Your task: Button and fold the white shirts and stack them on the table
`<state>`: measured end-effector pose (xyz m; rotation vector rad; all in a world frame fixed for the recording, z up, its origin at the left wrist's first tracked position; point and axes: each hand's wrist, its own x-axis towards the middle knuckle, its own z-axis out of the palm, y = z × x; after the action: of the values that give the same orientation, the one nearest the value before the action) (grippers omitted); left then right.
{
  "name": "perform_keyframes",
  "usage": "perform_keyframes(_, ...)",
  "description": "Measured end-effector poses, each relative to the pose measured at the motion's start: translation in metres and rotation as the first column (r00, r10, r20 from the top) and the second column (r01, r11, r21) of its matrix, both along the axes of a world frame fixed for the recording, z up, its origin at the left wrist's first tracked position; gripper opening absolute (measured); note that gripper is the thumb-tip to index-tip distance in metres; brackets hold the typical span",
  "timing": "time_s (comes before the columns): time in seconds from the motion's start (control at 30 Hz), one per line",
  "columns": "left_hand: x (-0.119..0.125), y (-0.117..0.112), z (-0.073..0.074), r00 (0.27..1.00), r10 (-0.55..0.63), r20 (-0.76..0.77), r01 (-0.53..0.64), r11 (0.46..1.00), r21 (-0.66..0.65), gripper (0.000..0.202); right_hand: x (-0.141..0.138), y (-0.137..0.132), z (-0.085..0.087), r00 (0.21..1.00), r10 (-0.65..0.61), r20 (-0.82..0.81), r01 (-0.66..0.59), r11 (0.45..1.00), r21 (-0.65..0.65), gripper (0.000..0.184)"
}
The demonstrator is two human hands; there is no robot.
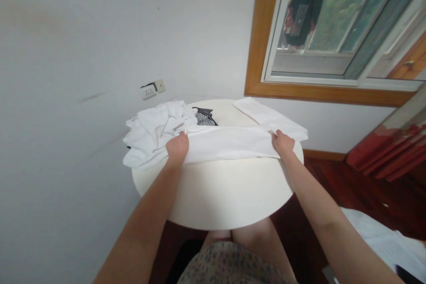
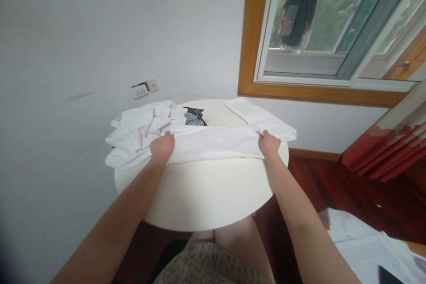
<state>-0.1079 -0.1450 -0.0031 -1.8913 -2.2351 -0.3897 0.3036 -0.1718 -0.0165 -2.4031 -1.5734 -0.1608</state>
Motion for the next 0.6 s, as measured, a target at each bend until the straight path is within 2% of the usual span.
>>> perform_keyframes(0.1,-0.006,0.002,-0.008,0.999,0.033,0.015,-0.033,0.999,-0.015,0.046,0.0,-0.003,-0.009,0.999,-0.009,0.047,0.01,1.0,-0.007,0.041)
perform_keyframes(0.2,-0.008,0.001,-0.003,0.999,0.039,0.024,-0.039,0.999,-0.017,0.043,0.005,-0.007,-0.005,0.999,-0.019,0.039,0.018,1.0,0.008,0.044)
perform_keyframes(0.27,-0.002,-0.004,0.005,1.0,-0.007,-0.02,0.008,0.998,0.055,0.041,0.005,-0.01,0.004,0.998,-0.007,0.061,0.002,0.996,0.094,0.044)
perform_keyframes(0.33,0.012,-0.011,0.014,0.989,-0.111,-0.099,0.125,0.98,0.155,0.04,-0.002,-0.013,0.016,0.991,0.054,0.126,-0.081,0.972,0.22,0.044)
perform_keyframes(0.4,0.033,-0.019,0.019,0.951,-0.267,-0.158,0.294,0.937,0.186,0.04,-0.019,-0.013,0.028,0.958,0.204,0.201,-0.254,0.93,0.267,0.046)
perform_keyframes(0.5,0.061,-0.023,0.009,0.828,-0.545,-0.132,0.557,0.826,0.089,0.039,-0.057,-0.009,0.033,0.814,0.545,0.199,-0.571,0.814,0.105,0.047)
perform_keyframes(0.53,0.066,-0.021,0.002,0.798,-0.593,-0.107,0.6,0.799,0.046,0.041,-0.07,-0.007,0.029,0.76,0.629,0.164,-0.643,0.765,0.045,0.049)
perform_keyframes(0.6,0.067,-0.015,-0.013,0.795,-0.603,-0.059,0.603,0.797,-0.035,0.05,-0.089,-0.004,0.018,0.683,0.725,0.084,-0.723,0.688,-0.066,0.053)
